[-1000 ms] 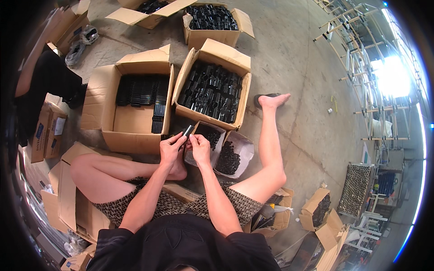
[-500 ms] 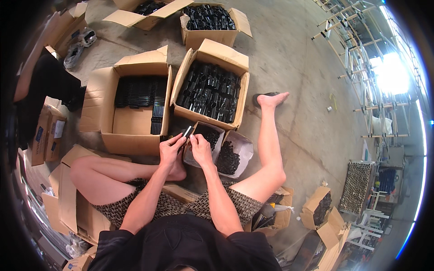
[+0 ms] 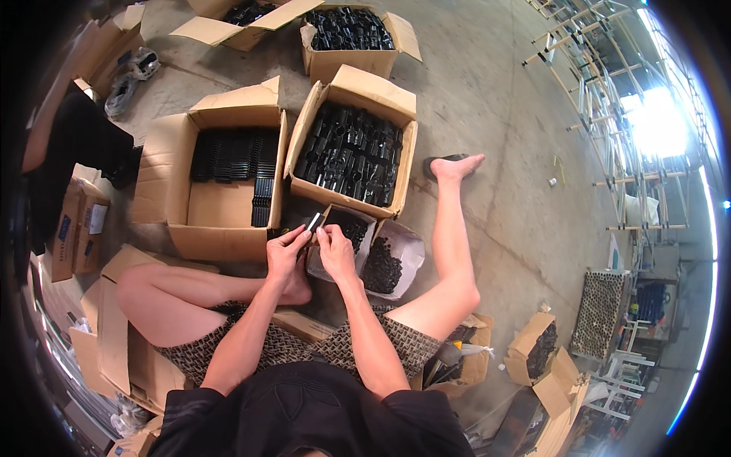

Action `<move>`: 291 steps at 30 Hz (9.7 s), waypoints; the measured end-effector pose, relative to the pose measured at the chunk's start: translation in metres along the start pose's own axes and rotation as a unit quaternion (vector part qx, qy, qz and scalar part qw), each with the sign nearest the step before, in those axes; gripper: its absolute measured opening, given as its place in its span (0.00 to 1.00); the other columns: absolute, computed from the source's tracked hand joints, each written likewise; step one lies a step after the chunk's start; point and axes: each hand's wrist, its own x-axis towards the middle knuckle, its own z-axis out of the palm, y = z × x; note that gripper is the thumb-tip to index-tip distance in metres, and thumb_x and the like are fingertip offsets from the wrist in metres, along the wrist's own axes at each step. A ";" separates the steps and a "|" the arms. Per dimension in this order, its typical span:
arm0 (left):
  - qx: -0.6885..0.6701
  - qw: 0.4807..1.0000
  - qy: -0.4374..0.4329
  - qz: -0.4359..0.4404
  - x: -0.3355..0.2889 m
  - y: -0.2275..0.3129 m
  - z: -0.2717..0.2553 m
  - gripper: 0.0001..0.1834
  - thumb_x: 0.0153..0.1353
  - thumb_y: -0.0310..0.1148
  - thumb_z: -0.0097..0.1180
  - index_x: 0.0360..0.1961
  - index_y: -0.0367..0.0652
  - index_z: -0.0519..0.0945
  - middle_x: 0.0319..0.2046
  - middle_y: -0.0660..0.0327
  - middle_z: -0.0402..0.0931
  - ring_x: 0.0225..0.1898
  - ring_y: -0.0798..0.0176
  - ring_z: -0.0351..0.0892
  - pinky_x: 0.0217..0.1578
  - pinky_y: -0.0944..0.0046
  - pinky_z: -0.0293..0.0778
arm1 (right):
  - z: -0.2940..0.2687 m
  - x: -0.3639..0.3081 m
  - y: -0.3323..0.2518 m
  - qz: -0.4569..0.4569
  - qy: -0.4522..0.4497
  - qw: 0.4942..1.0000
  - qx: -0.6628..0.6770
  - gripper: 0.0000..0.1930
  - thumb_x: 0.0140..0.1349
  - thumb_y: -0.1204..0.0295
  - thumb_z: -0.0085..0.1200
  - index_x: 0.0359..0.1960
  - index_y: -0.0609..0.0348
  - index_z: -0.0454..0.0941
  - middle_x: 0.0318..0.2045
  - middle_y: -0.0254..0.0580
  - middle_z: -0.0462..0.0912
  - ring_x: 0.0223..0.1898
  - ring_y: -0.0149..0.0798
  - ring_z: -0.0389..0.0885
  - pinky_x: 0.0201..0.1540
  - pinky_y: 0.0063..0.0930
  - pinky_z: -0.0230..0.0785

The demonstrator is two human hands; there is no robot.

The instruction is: The person sorts small black metal components by hand, picking them from one cardboard box and placing them into smaller containers while sitting on the floor.

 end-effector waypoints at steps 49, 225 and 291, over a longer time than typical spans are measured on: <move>-0.028 0.988 -0.150 0.007 0.000 0.051 -0.007 0.21 0.66 0.31 0.63 0.54 0.28 0.77 0.44 0.59 0.83 0.44 0.71 0.80 0.47 0.67 0.77 | -0.055 0.018 -0.035 0.025 -0.336 0.941 0.043 0.19 0.61 0.62 0.66 0.45 0.65 0.82 0.32 0.39 0.86 0.32 0.29 0.83 0.36 0.27 0.76; -0.068 0.996 -0.038 -0.051 0.012 -0.012 0.000 0.18 0.60 0.26 0.68 0.46 0.30 0.73 0.36 0.51 0.84 0.38 0.67 0.83 0.40 0.69 0.77 | -0.072 0.015 0.002 0.082 -0.133 0.968 0.195 0.09 0.64 0.78 0.61 0.44 0.66 0.77 0.35 0.44 0.86 0.35 0.33 0.87 0.38 0.24 0.79; 0.104 0.993 -0.028 0.039 0.010 -0.016 -0.002 0.19 0.62 0.31 0.66 0.46 0.29 0.75 0.35 0.51 0.84 0.36 0.68 0.83 0.36 0.70 0.78 | 0.010 0.005 0.022 0.095 -0.005 0.970 0.224 0.12 0.72 0.64 0.55 0.38 0.63 0.78 0.26 0.34 0.81 0.26 0.26 0.78 0.31 0.22 0.73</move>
